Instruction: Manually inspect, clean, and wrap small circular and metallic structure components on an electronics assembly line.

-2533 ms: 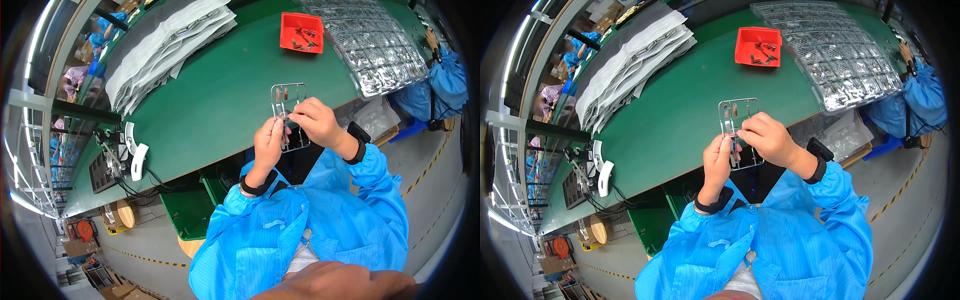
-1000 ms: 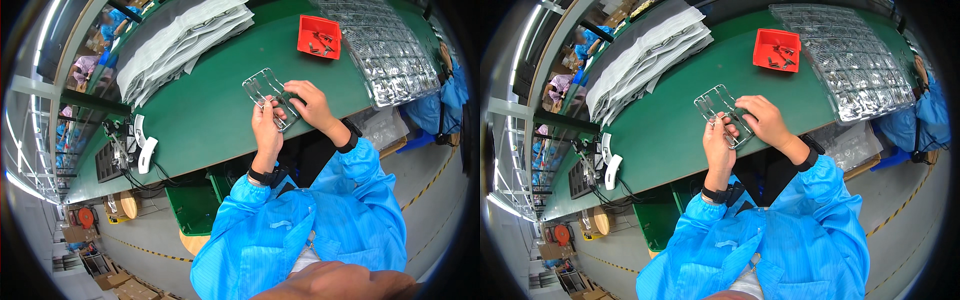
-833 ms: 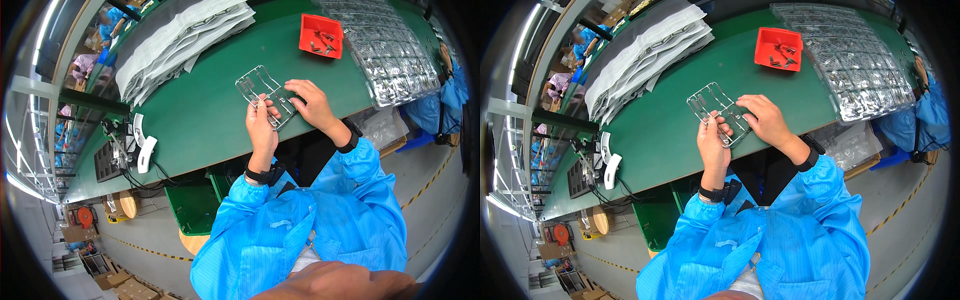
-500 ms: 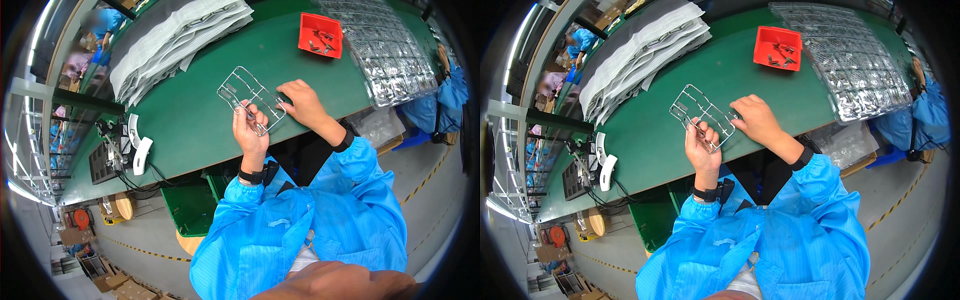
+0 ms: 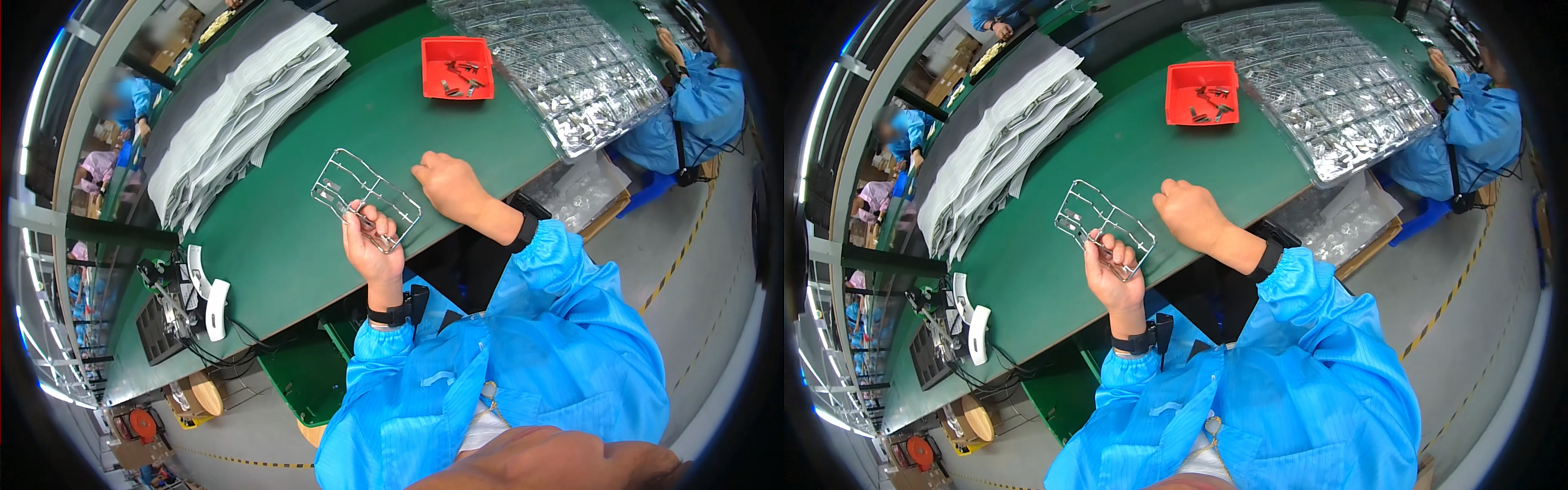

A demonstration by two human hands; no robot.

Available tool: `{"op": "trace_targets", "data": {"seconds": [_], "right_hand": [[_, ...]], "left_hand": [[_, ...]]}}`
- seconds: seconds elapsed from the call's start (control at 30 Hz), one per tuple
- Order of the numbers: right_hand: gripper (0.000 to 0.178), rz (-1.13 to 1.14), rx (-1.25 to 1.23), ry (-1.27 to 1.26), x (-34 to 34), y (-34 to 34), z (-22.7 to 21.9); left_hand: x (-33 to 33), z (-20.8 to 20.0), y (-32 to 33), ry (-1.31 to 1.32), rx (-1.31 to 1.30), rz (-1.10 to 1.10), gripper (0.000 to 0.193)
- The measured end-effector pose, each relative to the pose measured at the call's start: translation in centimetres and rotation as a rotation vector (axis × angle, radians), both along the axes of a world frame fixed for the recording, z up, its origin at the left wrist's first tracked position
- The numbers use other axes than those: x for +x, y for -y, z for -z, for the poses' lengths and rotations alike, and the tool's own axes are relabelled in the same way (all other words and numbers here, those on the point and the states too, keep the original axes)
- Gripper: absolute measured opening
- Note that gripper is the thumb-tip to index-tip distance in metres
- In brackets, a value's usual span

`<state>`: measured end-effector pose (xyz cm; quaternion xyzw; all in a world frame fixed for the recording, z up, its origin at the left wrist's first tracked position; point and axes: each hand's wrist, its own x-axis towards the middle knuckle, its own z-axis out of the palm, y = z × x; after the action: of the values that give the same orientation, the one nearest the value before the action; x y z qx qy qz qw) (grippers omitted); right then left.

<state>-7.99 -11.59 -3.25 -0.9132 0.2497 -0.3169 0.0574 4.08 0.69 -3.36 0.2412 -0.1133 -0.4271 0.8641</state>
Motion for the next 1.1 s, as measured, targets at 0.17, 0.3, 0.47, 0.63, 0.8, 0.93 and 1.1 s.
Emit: {"op": "trace_targets", "data": {"seconds": [0.17, 0.3, 0.47, 0.63, 0.8, 0.93, 1.1], "right_hand": [[0.018, -0.168, 1.342, 0.565, -3.1, 1.3, -2.2], [0.017, -0.207, 1.577, 0.743, -5.1, 1.8, -2.9], [0.017, -0.207, 1.645, 0.809, -5.8, 1.5, -3.1], [0.017, -0.207, 1.638, 0.849, -6.0, 1.5, -2.8], [0.016, -0.291, 1.688, 0.973, -6.4, 1.7, -2.3], [0.013, -0.272, 1.608, 1.048, -6.9, 2.1, -0.9], [0.012, -0.148, 1.567, 1.112, -7.4, 2.1, -1.3]], "left_hand": [[0.0, 0.2, -0.1, 0.015, -0.03, 0.025, 0.023], [0.0, 0.1, 0.0, 0.051, -0.01, 0.017, 0.023], [-0.1, 0.0, -0.1, 0.054, 0.013, 0.015, 0.023], [-0.2, 0.0, -0.1, 0.071, 0.02, 0.013, 0.023], [-0.3, 0.0, 0.0, 0.079, 0.033, 0.005, 0.023], [-0.5, -0.2, 0.0, 0.077, 0.037, 0.011, 0.023], [-0.4, -0.1, -0.3, 0.098, 0.04, 0.0, 0.023]]}}
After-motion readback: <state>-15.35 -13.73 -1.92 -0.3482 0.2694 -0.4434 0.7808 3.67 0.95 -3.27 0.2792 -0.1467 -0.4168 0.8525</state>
